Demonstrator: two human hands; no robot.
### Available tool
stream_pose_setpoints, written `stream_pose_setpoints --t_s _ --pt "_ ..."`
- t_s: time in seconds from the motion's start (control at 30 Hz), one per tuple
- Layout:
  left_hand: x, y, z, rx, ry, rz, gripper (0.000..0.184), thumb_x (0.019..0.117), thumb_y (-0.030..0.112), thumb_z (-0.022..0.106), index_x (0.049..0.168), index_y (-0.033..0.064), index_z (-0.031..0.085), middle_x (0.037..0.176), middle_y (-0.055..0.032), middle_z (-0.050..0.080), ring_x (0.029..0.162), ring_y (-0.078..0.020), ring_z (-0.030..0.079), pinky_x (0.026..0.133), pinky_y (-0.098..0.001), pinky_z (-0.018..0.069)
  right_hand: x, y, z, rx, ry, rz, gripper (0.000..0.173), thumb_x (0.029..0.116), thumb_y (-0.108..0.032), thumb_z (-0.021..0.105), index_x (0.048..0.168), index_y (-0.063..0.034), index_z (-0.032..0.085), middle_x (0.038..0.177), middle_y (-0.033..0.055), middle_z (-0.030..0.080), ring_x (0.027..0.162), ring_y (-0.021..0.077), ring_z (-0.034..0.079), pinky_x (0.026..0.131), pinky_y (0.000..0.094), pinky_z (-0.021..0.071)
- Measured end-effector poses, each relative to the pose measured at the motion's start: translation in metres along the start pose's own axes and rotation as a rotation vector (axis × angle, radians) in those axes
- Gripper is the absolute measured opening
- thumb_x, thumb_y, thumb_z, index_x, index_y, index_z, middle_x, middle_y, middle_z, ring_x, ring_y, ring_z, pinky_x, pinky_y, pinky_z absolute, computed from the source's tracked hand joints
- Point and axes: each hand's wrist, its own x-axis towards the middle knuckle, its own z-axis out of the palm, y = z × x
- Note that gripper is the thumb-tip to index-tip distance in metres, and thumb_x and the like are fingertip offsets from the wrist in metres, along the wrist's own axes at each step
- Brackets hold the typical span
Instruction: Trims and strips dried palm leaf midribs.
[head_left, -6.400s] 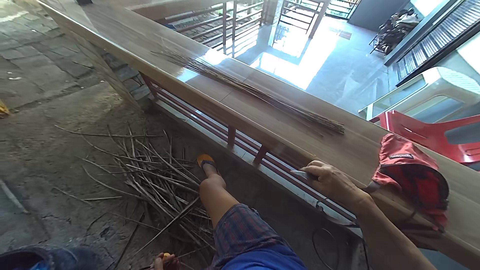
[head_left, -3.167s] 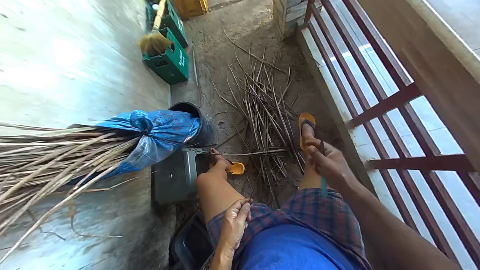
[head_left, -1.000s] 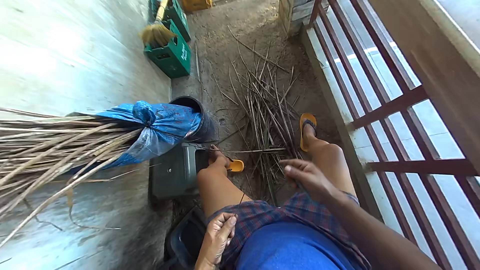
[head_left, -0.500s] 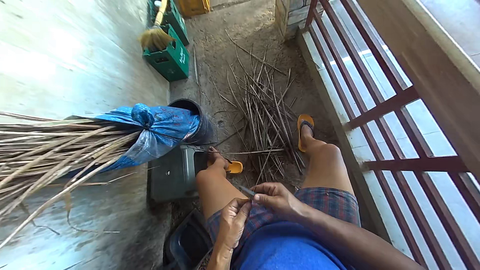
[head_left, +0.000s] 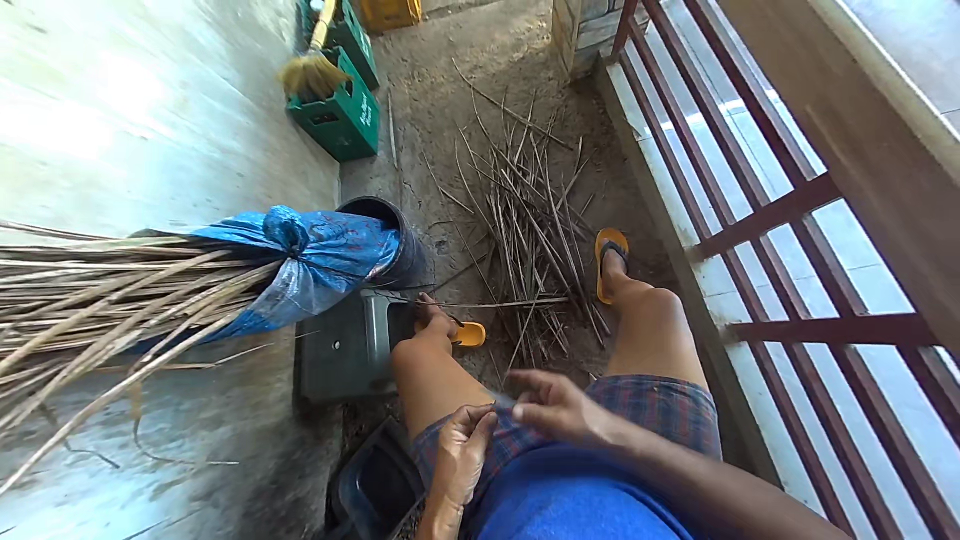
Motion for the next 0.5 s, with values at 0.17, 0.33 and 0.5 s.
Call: stream_pose_setpoints --t_s 0.17,0.33,0.5 --pt "0.001 0.006 0.006 -0.013 -0.038 0.008 0.01 0.0929 -0.002 0.062 0.094 0.004 0.07 0.072 0.0038 0.067 0.055 0.0018 0.054 0.051 -0.0132 0.0447 0.01 0.013 0.003 0.046 -0.058 -0.016 0.026 0.0989 -0.014 0.065 0.121 0.0006 0.065 0.087 -0.0021 0.068 0.06 -0.0014 0.053 0.055 0.0165 0.045" --pt "-0.001 0.007 -0.002 -0.01 -0.083 -0.013 0.011 0.0927 0.001 0.063 0.095 0.0042 0.072 0.066 0.0045 0.064 0.051 0.0023 0.051 0.047 -0.0126 0.0414 0.009 -0.012 -0.022 0.176 0.121 0.003 0.03 0.0993 -0.014 0.062 0.126 -0.0021 0.063 0.077 -0.0044 0.063 0.052 0.0005 0.05 0.047 0.0174 0.0431" --pt "-0.006 0.01 -0.005 -0.091 -0.129 -0.091 0.011 0.0919 0.001 0.062 0.092 0.0065 0.072 0.061 0.0057 0.059 0.047 0.003 0.047 0.044 -0.0121 0.0384 0.011 -0.029 -0.044 0.258 0.264 -0.033 0.028 0.0985 -0.012 0.062 0.124 -0.0015 0.064 0.072 -0.0029 0.061 0.05 0.002 0.05 0.045 0.0164 0.0424"
